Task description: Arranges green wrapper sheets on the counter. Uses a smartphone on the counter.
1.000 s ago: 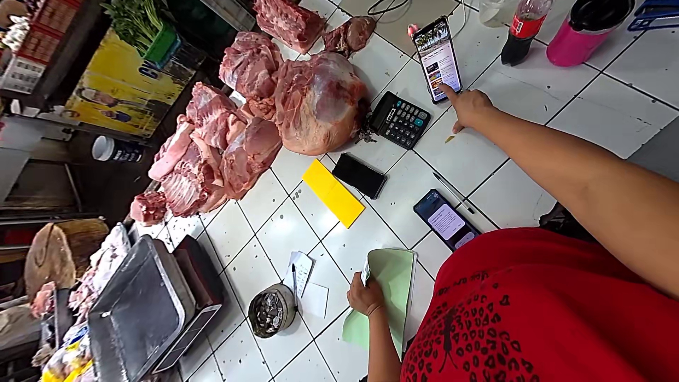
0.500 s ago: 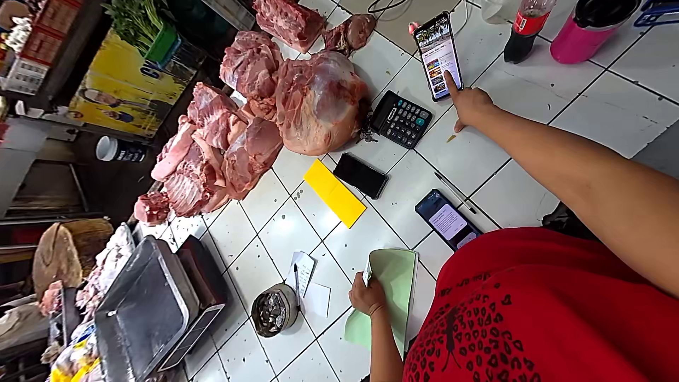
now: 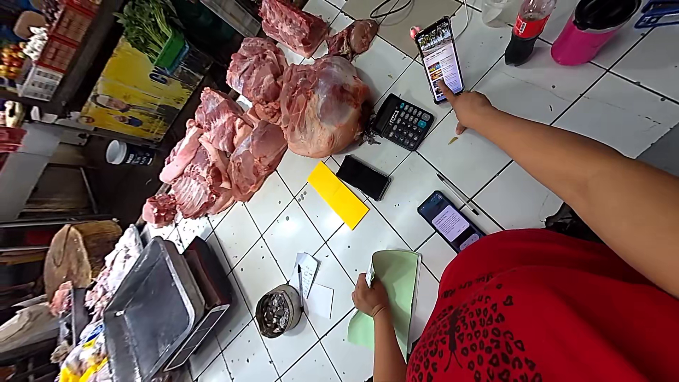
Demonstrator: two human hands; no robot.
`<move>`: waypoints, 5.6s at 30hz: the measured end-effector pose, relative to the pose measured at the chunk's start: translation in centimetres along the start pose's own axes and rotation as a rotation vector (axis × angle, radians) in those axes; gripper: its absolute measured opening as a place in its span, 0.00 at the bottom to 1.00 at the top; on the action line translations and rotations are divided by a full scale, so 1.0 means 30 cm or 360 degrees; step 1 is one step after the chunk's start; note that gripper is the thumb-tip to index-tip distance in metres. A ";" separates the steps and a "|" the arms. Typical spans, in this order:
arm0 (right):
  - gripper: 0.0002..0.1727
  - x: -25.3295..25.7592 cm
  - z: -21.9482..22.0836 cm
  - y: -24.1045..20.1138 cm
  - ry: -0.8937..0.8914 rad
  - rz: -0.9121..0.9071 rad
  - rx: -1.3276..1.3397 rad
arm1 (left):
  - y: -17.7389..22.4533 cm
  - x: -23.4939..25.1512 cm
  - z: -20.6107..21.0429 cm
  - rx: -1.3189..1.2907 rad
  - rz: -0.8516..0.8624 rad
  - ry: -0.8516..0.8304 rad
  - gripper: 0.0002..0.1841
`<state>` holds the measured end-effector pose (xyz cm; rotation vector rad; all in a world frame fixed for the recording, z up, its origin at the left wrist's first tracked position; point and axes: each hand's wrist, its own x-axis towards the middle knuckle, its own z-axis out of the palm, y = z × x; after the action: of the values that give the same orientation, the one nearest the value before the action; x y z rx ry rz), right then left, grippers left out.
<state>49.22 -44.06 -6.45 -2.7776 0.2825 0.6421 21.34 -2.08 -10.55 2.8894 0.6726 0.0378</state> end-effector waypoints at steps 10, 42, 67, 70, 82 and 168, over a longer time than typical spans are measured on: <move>0.75 -0.037 0.023 0.006 0.0070 -0.0026 0.0062 | 0.011 0.001 -0.013 -0.0024 -0.0004 -0.0028 0.08; 0.13 -0.844 0.081 -0.230 -0.0710 -0.1664 0.0881 | 0.189 -0.204 -0.528 -0.0296 0.0484 -0.1033 0.11; 0.22 -1.000 0.434 -0.442 -0.1047 -0.0262 0.2061 | -0.389 -0.246 -0.384 -0.2001 -0.0368 -0.0659 0.12; 0.13 -1.026 0.436 -0.487 -0.0782 -0.0726 0.2126 | -0.428 -0.196 -0.414 -0.1961 -0.0111 -0.0359 0.17; 0.12 -1.051 0.596 -0.486 -0.0361 -0.1170 0.1775 | -0.540 -0.205 -0.313 -0.1997 0.0118 -0.0402 0.16; 0.47 -0.296 -0.085 1.366 0.0406 0.0518 0.1014 | 0.623 -0.648 -0.688 -0.0288 0.0401 -0.0370 0.14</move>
<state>32.21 -82.36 -9.30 -2.1996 0.8417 0.1998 10.71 -23.77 13.32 2.7261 0.2485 -0.1916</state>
